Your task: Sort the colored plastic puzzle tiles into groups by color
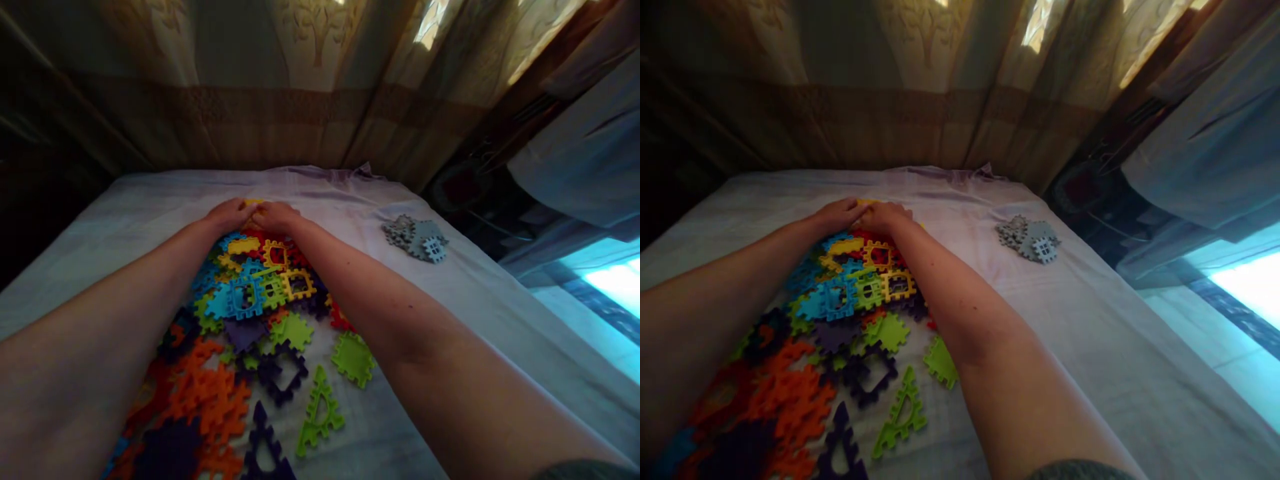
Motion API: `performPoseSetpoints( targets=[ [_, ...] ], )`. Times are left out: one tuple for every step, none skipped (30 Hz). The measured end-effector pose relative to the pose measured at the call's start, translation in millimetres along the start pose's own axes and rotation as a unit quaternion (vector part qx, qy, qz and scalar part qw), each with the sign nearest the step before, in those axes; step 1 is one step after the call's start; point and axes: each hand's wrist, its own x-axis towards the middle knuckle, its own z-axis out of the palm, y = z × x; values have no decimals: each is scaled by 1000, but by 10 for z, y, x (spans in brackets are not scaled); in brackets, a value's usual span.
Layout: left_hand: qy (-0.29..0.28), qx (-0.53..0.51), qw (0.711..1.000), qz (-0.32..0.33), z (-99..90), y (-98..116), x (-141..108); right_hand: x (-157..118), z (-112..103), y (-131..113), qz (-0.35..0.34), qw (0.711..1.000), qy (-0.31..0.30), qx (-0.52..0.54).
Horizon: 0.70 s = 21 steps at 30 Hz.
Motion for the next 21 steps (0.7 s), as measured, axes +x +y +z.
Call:
performPoseSetpoints(
  targets=[
    [-11, -2, 1000, -1, -15, 18, -43, -38, -5, 2, -4, 1000, 6, 10],
    [-27, -3, 1000, -5, -47, 41, -97, -84, -15, 2, -9, 1000, 5, 23],
    [-43, -4, 999, -9, -93, 68, -161, -137, -26, -4, -15, 999, 0, 36],
    [-54, -6, 998, -8, -148, 97, -231, -197, -41, -19, -25, 999, -5, 46],
    [-66, -10, 998, -6, -211, 127, -307, -265, -57, -43, -37, 998, -8, 51],
    [-79, -18, 997, -3, -277, 156, -388, -340, -76, -78, -49, 997, -7, 52],
    [-94, -28, 995, 1, -345, 186, -472, -424, -97, -122, -60, 997, -5, 51],
    [-105, -39, 994, 3, -411, 215, -561, -517, -121, -172, -68, 996, -2, 50],
    [-115, -52, 992, 5, -474, 243, -655, -618, -147, -226, -74, 996, -1, 53],
    [-123, -66, 990, 5, -533, 271, -754, -727, -175, -282, -81, 995, -2, 57],
    [-131, -78, 988, 4, -586, 299, -861, -844, -202, -338, -89, 994, -6, 60],
    [-138, -87, 987, 3, -633, 328, -977, -969, -227, -393, -98, 993, -11, 63],
    [-145, -95, 985, 4, -673, 357, -1103, -1101, -246, -446, -111, 992, -16, 64],
    [-154, -101, 983, 6, -707, 387, -1239, -1240, -258, -497, -124, 990, -21, 64],
    [-163, -105, 981, 9, -735, 416, -1385, -1382, -261, -544, -139, 988, -26, 62],
    [-168, -104, 980, 11, -760, 445, -1536, -1526, -255, -585, -152, 986, -30, 60],
    [-174, -107, 979, 9, -782, 471, -1690, -1665, -241, -618, -165, 984, -35, 60],
    [-183, -115, 976, 10, -803, 493, -1841, -1796, -222, -640, -178, 981, -40, 62],
    [-195, -119, 973, 19, -827, 510, -1983, -1911, -202, -647, -191, 978, -49, 69],
    [-199, -122, 972, 22, -853, 518, -2110, -2005, -186, -636, -202, 974, -56, 81],
    [-203, -122, 971, 23, -883, 517, -2218, -2074, -176, -605, -208, 972, -58, 97]
  ],
)
